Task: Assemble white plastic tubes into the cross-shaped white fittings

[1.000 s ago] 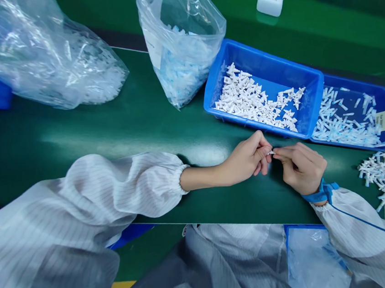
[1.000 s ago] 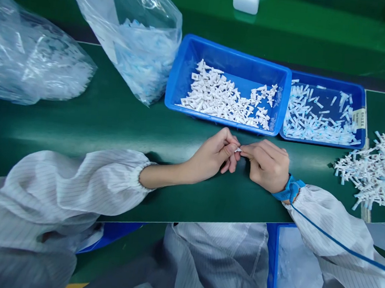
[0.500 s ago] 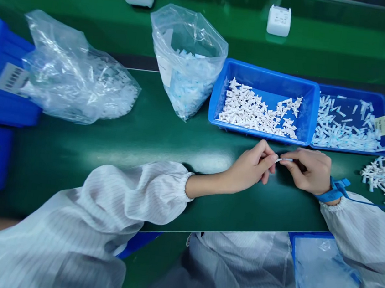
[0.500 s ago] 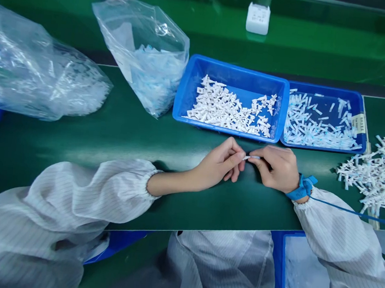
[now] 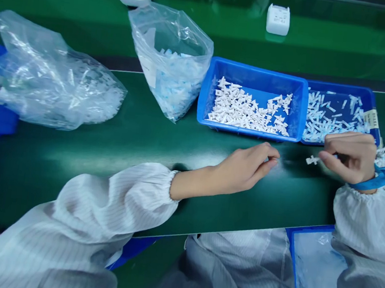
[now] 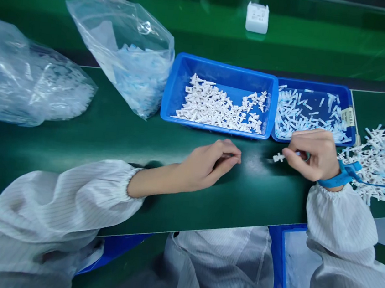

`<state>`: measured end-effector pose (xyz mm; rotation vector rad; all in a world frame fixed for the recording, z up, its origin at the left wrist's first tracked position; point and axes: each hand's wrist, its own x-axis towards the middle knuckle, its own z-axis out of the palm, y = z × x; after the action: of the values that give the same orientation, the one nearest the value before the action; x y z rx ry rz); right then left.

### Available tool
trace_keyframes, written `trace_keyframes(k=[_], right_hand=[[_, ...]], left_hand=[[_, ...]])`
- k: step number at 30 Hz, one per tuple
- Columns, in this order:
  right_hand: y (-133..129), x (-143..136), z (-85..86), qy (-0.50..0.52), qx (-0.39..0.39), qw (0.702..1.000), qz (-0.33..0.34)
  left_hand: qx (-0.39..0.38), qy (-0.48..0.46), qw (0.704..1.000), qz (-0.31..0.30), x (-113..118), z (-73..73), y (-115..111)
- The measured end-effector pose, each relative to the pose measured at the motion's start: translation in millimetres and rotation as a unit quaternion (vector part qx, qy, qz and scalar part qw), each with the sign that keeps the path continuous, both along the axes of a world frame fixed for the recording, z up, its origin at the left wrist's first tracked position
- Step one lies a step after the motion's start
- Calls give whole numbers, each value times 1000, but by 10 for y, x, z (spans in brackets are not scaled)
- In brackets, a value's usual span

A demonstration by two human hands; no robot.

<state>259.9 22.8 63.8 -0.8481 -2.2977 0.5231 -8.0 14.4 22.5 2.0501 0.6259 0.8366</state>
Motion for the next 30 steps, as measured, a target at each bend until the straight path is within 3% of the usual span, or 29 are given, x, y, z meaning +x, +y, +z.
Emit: trace_keyframes(k=[2, 6, 11, 14, 19, 25, 30], right_hand=[[11, 189, 92, -39, -11, 999, -34], [-7, 417, 196, -122, -6, 978, -170], [62, 370, 104, -141, 74, 944, -289], [155, 284, -31, -170, 106, 937, -285], [236, 189, -219, -285, 29, 938, -198], [222, 188, -213, -256, -16, 936, -239], [244, 203, -187, -270, -27, 929, -251]], left_hand=[[67, 2, 998, 2, -33, 105, 78], [107, 15, 992, 58, -63, 315, 264], [155, 148, 972, 97, 29, 364, 602], [150, 233, 958, 77, 125, 278, 821], [95, 323, 941, 23, 238, 195, 964], [73, 330, 941, -3, 260, 251, 949], [84, 308, 947, -30, 292, 201, 986]])
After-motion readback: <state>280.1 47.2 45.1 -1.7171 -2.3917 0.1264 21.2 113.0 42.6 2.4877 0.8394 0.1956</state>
